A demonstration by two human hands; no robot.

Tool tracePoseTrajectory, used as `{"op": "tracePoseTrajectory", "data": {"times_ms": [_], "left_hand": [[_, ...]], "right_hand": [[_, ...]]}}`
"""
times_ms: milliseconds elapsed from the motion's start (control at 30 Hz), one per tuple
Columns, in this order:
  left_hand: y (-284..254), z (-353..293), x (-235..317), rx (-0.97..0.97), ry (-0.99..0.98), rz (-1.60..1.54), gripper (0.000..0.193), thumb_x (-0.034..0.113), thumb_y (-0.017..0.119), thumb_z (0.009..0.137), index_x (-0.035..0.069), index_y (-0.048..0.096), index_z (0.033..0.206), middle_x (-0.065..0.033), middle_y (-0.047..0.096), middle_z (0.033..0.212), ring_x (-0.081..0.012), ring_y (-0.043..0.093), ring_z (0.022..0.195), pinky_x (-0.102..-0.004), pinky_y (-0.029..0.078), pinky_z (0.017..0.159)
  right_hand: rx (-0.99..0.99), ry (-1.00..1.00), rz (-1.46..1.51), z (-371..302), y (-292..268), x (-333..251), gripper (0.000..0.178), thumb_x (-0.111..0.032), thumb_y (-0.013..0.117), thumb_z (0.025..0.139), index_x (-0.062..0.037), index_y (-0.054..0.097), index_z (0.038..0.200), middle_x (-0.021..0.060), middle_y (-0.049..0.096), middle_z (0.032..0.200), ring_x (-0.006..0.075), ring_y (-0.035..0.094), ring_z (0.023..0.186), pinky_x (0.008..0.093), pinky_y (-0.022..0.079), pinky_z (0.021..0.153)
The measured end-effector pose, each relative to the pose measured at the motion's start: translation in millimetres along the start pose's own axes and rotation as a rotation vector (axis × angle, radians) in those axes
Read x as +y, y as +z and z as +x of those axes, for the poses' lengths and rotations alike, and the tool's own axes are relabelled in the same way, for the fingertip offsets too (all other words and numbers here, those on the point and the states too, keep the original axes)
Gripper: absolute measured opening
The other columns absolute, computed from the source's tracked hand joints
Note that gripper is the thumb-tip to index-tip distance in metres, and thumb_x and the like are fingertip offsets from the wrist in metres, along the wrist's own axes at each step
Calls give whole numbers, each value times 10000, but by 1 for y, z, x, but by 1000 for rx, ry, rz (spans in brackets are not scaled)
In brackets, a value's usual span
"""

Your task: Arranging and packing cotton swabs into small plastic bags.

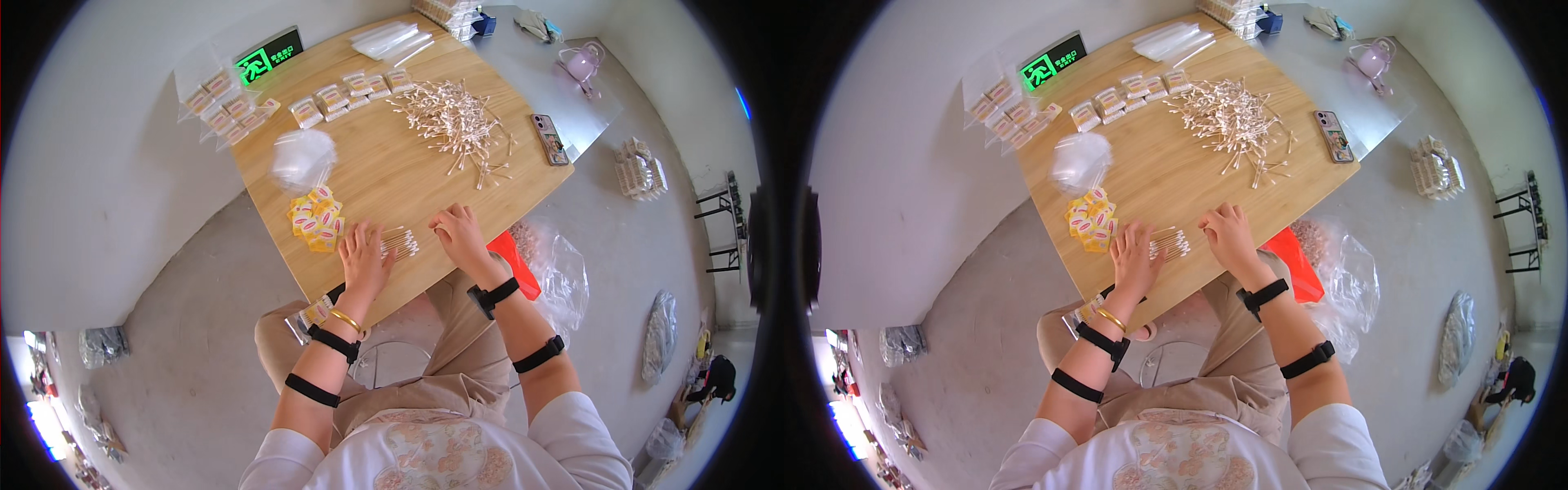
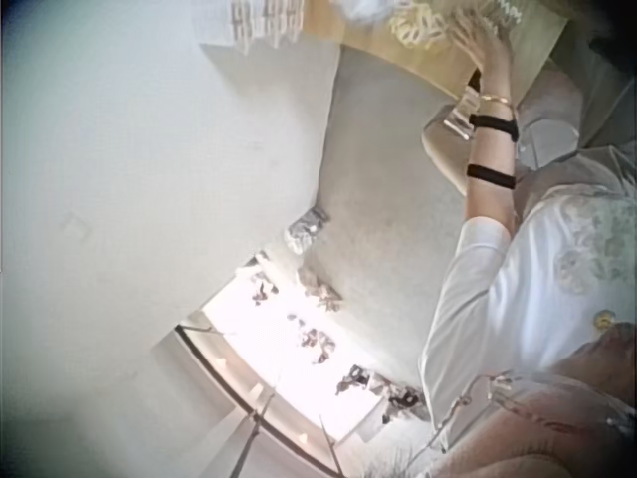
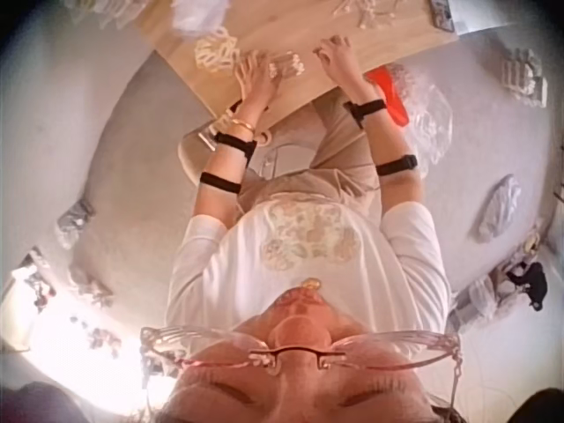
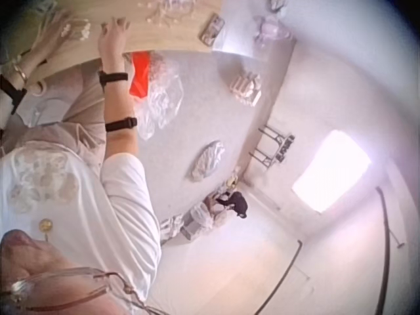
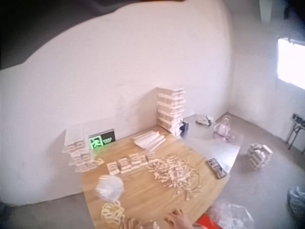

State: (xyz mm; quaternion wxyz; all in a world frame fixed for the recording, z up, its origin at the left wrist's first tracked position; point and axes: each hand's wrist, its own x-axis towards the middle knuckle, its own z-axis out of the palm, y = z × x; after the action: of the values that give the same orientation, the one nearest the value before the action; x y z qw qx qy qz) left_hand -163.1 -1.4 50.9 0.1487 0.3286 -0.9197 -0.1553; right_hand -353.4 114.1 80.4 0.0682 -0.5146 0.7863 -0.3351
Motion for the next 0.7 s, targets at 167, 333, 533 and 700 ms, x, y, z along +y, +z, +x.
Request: {"op": "tracePoseTrajectory", "data": {"times_ms": [167, 333, 533, 700], "left_hand": [[-5, -7, 9, -172, -43, -107, 551, 317, 688, 862, 95, 514, 1334, -135, 385, 1443, -383, 315, 1377, -542, 243, 1115], [-25, -22, 11, 10, -75, -103, 634, 278, 735, 821, 88, 470, 1364, -139, 411, 1418, -358, 350, 1354, -526, 244, 1122], [-22, -55, 8, -63, -117, -57, 659, 294, 706, 850, 9, 430, 1377, -195, 372, 1444, -396, 300, 1401, -542, 214, 1170], [-1, -69, 6, -70, -14, -72, 723, 316, 656, 894, -61, 346, 1428, -267, 275, 1519, -438, 198, 1459, -543, 160, 1206]], "right_hand": [[-30, 48, -3, -13, 3, -5, 202, -26, 636, 798, -102, 663, 983, 118, 604, 1020, 349, 548, 986, 436, 465, 873], [-48, -2, 99, -25, 22, -7, 285, -24, 621, 820, -54, 624, 1103, 142, 606, 1085, 363, 547, 1040, 439, 461, 910], [-74, -39, 123, -29, 25, -19, 318, -10, 607, 829, -28, 602, 1147, 150, 602, 1116, 365, 545, 1067, 431, 461, 931], [-98, -95, 74, -27, 28, -28, 330, -6, 603, 829, -62, 615, 1154, 139, 587, 1155, 357, 543, 1093, 440, 468, 929]]}}
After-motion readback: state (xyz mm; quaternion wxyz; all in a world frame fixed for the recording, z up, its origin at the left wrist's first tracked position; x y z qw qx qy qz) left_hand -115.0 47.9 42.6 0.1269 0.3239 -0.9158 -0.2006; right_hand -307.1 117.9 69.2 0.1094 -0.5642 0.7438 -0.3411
